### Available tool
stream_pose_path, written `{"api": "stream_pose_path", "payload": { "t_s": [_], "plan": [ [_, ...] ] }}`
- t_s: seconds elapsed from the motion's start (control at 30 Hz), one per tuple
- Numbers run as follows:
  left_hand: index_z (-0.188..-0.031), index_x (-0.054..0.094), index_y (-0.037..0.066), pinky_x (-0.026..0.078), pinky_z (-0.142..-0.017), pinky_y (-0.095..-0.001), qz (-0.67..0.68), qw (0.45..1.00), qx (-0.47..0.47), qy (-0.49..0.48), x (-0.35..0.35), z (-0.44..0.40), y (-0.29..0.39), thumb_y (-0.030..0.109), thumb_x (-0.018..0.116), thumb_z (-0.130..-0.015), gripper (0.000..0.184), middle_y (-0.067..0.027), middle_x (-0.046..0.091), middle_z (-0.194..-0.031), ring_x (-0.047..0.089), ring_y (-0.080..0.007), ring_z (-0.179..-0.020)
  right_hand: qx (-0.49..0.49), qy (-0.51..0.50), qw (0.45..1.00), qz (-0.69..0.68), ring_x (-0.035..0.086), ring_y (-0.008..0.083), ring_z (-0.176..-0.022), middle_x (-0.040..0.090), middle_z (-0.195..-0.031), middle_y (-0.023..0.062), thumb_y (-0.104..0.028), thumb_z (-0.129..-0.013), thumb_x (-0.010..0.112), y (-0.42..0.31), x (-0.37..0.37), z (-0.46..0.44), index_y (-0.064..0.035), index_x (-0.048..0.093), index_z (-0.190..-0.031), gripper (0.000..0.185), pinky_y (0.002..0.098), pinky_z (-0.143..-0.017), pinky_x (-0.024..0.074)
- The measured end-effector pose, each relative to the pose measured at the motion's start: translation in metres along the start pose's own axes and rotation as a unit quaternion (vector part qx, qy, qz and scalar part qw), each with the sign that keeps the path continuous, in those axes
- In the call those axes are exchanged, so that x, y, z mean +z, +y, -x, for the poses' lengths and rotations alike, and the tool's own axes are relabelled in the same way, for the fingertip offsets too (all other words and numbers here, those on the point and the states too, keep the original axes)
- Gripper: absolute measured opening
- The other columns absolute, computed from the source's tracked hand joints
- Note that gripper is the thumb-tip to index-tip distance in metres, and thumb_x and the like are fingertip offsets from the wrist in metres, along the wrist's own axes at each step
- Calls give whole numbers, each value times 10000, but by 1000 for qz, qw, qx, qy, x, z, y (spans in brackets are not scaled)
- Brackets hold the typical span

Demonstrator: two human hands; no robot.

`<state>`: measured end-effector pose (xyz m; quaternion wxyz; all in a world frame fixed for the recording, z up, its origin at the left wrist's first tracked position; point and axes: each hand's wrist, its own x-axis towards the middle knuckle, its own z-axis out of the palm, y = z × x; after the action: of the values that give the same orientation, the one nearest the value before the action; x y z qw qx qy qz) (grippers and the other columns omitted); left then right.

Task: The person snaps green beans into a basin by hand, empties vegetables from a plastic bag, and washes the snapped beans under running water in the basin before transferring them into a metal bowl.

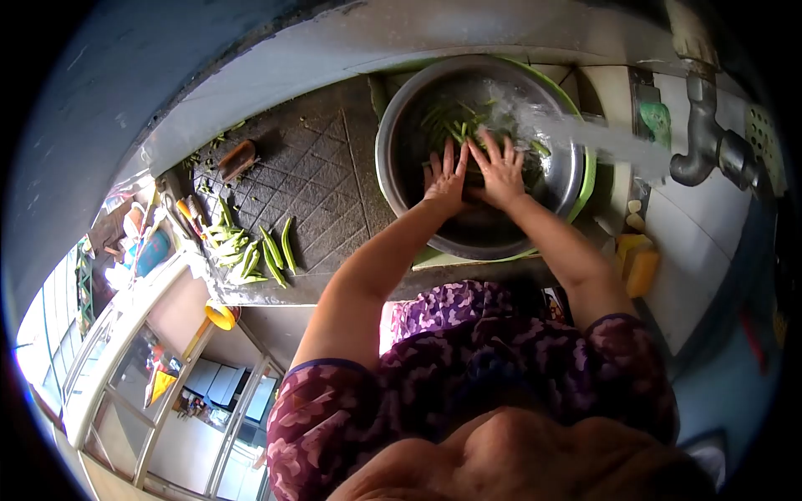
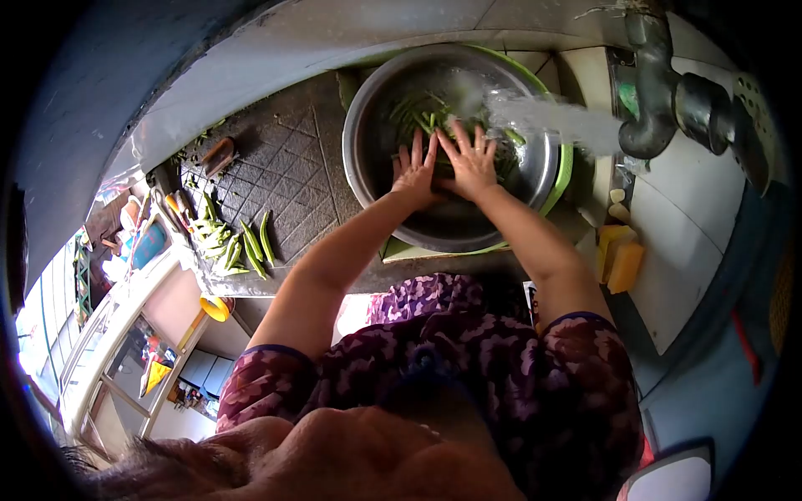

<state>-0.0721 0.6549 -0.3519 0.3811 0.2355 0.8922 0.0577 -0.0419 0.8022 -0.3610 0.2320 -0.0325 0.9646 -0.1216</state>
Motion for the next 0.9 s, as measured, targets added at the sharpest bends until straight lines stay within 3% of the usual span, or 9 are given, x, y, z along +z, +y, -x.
{"api": "stream_pose_path", "payload": {
  "t_s": [0.07,0.13,0.2,0.43,0.6,0.67,0.73,0.8,0.9],
  "plan": [
    [-1492,47,189,393,-966,-531,5,1000,-22,-10,4,-21,-10,403,810,-623,1176,-199,183,-1472,316,-474,-1261,-22,80,996,45,351,438,-1265,349,-1426,95,-277,-767,692,22,47,-23,-307,357,-1405,722,529,-970,374],
    [-1334,413,231,469,-886,-451,287,952,20,107,6,-46,-44,164,714,-751,660,-215,393,-1297,509,-414,-1095,1,32,984,-176,463,351,-1201,432,-1359,95,-179,-774,693,40,16,-43,-231,408,-1372,665,400,-925,468],
    [-1285,457,197,476,-869,-449,275,947,6,165,-13,-47,-52,143,687,-777,561,-220,419,-1270,540,-420,-1044,-26,121,911,-392,462,351,-1213,411,-1387,112,-220,-801,695,58,18,-60,-198,404,-1375,644,408,-955,446],
    [-1413,276,104,342,-1043,-451,429,867,14,252,24,-64,-43,226,675,-817,728,-226,312,-1404,350,-418,-1273,163,90,929,-321,414,385,-1263,408,-1400,201,-430,-859,614,38,20,-63,-89,315,-1422,723,432,-1043,343],
    [-1379,348,42,373,-981,-474,495,846,-65,186,10,-70,-36,176,566,-891,551,-242,429,-1331,377,-435,-1249,27,200,896,-396,537,437,-1032,555,-1121,208,-157,-799,664,14,24,-74,-96,509,-1247,478,453,-844,476],
    [-1384,363,87,398,-967,-486,296,943,-8,154,-6,-44,-47,257,664,-811,669,-216,380,-1385,364,-423,-1261,-23,128,912,-390,516,412,-1089,520,-1188,186,-181,-784,678,25,-6,-44,-102,537,-1227,471,427,-878,464],
    [-1463,198,115,355,-986,-581,145,985,-15,87,-30,0,-28,429,759,-690,1005,-185,175,-1500,239,-455,-1330,-43,22,995,-86,284,454,-1311,183,-1500,118,-379,-733,735,19,-48,-7,-184,367,-1407,792,647,-976,301],
    [-1491,10,136,300,-963,-686,27,999,18,18,-16,13,-13,555,799,-560,1290,-137,-17,-1542,117,-484,-1361,-68,-33,992,-99,216,480,-1336,110,-1528,100,-494,-648,770,21,-16,13,-236,281,-1449,973,748,-939,216],
    [-1487,53,124,343,-930,-661,-69,990,44,115,25,-20,-22,530,769,-611,1202,-120,137,-1514,259,-447,-1306,-53,-22,998,-26,302,449,-1296,282,-1469,88,-462,-647,754,26,23,-5,-244,391,-1382,849,621,-972,330]
  ]
}}
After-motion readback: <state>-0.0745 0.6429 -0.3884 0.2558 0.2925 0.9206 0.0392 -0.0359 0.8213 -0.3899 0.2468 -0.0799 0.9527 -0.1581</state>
